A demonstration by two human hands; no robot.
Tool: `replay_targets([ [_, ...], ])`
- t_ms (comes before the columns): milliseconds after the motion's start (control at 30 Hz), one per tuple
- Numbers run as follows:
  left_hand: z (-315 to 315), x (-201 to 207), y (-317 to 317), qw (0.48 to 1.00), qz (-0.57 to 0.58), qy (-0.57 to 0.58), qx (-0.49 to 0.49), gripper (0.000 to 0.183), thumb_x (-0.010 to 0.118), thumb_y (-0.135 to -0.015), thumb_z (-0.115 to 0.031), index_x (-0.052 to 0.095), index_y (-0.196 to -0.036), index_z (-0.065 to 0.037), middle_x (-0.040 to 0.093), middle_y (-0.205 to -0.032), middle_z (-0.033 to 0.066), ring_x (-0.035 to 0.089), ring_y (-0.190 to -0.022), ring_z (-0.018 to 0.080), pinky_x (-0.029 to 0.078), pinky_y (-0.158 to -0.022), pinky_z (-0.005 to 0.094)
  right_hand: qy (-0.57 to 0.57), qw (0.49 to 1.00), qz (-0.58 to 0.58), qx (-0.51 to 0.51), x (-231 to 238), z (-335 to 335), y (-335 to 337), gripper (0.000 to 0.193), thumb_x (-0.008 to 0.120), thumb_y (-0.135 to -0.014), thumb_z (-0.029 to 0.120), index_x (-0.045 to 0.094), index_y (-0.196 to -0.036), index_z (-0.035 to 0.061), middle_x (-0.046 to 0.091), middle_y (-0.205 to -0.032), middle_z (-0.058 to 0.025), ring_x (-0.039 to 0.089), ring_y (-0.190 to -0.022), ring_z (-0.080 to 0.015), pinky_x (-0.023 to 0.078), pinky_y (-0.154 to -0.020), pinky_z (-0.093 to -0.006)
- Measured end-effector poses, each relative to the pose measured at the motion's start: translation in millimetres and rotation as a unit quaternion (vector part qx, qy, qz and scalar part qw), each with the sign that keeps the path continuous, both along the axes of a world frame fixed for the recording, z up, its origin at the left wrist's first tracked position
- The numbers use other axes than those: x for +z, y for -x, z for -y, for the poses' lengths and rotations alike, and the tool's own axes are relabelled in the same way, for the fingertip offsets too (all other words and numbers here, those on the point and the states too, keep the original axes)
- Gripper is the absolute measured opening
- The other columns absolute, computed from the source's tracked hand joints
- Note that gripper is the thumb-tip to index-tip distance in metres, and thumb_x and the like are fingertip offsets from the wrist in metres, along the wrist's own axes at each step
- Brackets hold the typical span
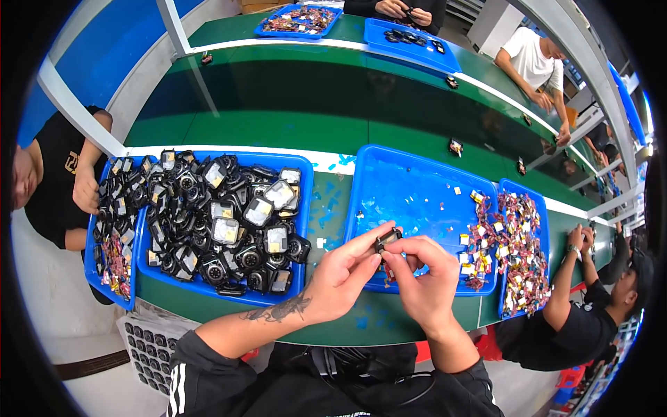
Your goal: Assembling small electronic components at a factory workbench.
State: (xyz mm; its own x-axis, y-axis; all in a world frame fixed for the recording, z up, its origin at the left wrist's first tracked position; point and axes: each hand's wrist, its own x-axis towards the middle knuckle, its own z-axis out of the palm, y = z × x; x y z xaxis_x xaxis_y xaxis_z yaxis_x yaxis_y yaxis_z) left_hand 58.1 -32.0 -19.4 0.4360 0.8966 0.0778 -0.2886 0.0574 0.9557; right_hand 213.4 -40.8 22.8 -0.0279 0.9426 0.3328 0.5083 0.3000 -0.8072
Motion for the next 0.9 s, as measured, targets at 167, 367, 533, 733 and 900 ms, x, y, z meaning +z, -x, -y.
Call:
replay_targets([
  [167, 0.8, -1.1, 0.7, 1.000, -0.007, -0.010, 0.002, 0.047, 0.044, -0.099, -0.003, 0.036, -0.145, 0.002, 0.051, -0.139, 0.0113, 0.050, -0.122, 0.0129, 0.040, -0.102, 0.0286, 0.033, 0.999, -0.021, 0.009, -2.9, -3.8, -1.3, 0.012, 0.073, -0.077, -0.001, 0.071, -0.086, 0.0049, 0.066, -0.074, -0.0060, 0.051, -0.056, -0.0119, 0.040, -0.051, -0.0260],
  [367, 4.7, 3.3, 1.4, 0.999, 0.030, 0.014, -0.020, 0.045, 0.041, -0.100, -0.002, 0.035, -0.144, 0.003, 0.045, -0.144, 0.0132, 0.048, -0.125, 0.0149, 0.039, -0.104, 0.0300, -0.003, 1.000, 0.023, -0.021, -9.0, -1.0, -4.6, 0.018, 0.078, -0.072, 0.004, 0.061, -0.074, 0.0063, 0.056, -0.065, -0.0030, 0.053, -0.064, -0.0129, 0.035, -0.051, -0.0275],
  [533, 5.3, 8.8, 2.6, 0.993, 0.097, -0.062, -0.022, 0.042, 0.042, -0.098, 0.000, 0.035, -0.139, 0.007, 0.046, -0.140, 0.0238, 0.048, -0.129, 0.0278, 0.038, -0.108, 0.0391, 0.038, 0.974, -0.224, 0.023, -13.9, 6.6, -13.4, 0.033, 0.079, -0.070, -0.002, 0.056, -0.093, 0.0027, 0.056, -0.082, -0.0029, 0.058, -0.074, -0.0130, 0.053, -0.071, -0.0278],
  [733, -0.3, 7.3, -2.0, 0.987, 0.117, -0.092, 0.061, 0.038, 0.044, -0.097, 0.003, 0.044, -0.135, 0.001, 0.050, -0.135, 0.0264, 0.052, -0.124, 0.0326, 0.043, -0.104, 0.0430, 0.115, 0.960, -0.254, 0.036, -13.8, 29.9, -11.0, 0.041, 0.073, -0.077, -0.009, 0.052, -0.112, -0.0021, 0.062, -0.102, -0.0121, 0.065, -0.096, -0.0183, 0.059, -0.078, -0.0290],
  [900, 0.5, 14.1, 1.1, 0.988, -0.009, -0.123, 0.097, 0.025, 0.046, -0.094, 0.008, 0.064, -0.112, 0.006, 0.055, -0.130, 0.0243, 0.058, -0.117, 0.0309, 0.047, -0.100, 0.0385, 0.101, 0.966, -0.231, 0.054, -5.8, 35.8, -4.5, 0.039, 0.075, -0.075, -0.009, 0.055, -0.108, -0.0031, 0.064, -0.099, -0.0113, 0.066, -0.093, -0.0166, 0.058, -0.079, -0.0283],
])
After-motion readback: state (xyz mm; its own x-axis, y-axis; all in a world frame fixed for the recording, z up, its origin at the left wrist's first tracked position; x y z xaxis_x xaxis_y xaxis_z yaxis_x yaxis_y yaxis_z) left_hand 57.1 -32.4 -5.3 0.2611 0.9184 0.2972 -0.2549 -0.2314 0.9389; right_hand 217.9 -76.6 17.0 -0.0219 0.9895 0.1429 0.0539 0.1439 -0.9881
